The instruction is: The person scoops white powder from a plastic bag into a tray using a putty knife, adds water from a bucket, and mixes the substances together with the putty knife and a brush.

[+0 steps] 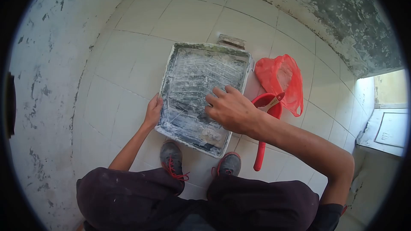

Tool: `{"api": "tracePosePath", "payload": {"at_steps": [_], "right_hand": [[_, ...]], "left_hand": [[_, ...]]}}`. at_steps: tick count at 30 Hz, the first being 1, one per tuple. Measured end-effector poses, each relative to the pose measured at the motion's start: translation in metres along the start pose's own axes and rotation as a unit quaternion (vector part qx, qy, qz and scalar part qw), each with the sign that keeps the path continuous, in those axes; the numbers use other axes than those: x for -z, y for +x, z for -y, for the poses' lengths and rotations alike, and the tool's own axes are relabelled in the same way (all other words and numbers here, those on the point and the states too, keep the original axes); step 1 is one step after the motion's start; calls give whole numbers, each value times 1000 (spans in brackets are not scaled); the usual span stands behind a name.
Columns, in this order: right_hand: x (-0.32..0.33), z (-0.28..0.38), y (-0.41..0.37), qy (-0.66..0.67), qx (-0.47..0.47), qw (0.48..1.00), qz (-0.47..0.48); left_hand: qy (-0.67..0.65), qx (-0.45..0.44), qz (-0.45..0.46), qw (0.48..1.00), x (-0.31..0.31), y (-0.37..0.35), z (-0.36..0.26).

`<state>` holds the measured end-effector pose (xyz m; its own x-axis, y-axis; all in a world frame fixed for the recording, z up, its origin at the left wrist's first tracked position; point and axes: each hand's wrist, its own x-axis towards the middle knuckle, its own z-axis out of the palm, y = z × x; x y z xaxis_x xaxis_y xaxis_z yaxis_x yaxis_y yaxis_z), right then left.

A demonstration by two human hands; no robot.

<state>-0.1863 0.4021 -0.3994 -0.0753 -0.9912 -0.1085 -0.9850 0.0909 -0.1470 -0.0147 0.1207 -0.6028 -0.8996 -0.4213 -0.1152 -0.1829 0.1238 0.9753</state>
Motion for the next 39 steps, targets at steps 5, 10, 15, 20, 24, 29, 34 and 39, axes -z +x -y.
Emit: {"api": "tracePosePath", "payload": {"at_steps": [5,10,15,20,24,29,34,39], "right_hand": [[30,-10,20,-33,50,998,35],[34,-6,36,-51,75,995,38],[41,-6,37,-57,86,994,19],[41,4,41,-55,88,995,-14],[31,16,40,-56,115,992,-17],[20,24,37,-31,133,990,27],[35,22,33,-17,132,990,40],[41,24,46,-39,115,992,27]], "left_hand": [[28,-23,-6,999,13,-2,-44],[113,-50,-16,992,20,-6,-95],[161,-50,-7,986,21,-7,-131],[166,-55,4,985,14,-12,-144],[179,-57,20,982,14,-13,-152],[185,-74,21,980,12,-15,-160],[200,-77,23,977,11,-14,-162],[193,-51,44,979,15,-14,-167]]}}
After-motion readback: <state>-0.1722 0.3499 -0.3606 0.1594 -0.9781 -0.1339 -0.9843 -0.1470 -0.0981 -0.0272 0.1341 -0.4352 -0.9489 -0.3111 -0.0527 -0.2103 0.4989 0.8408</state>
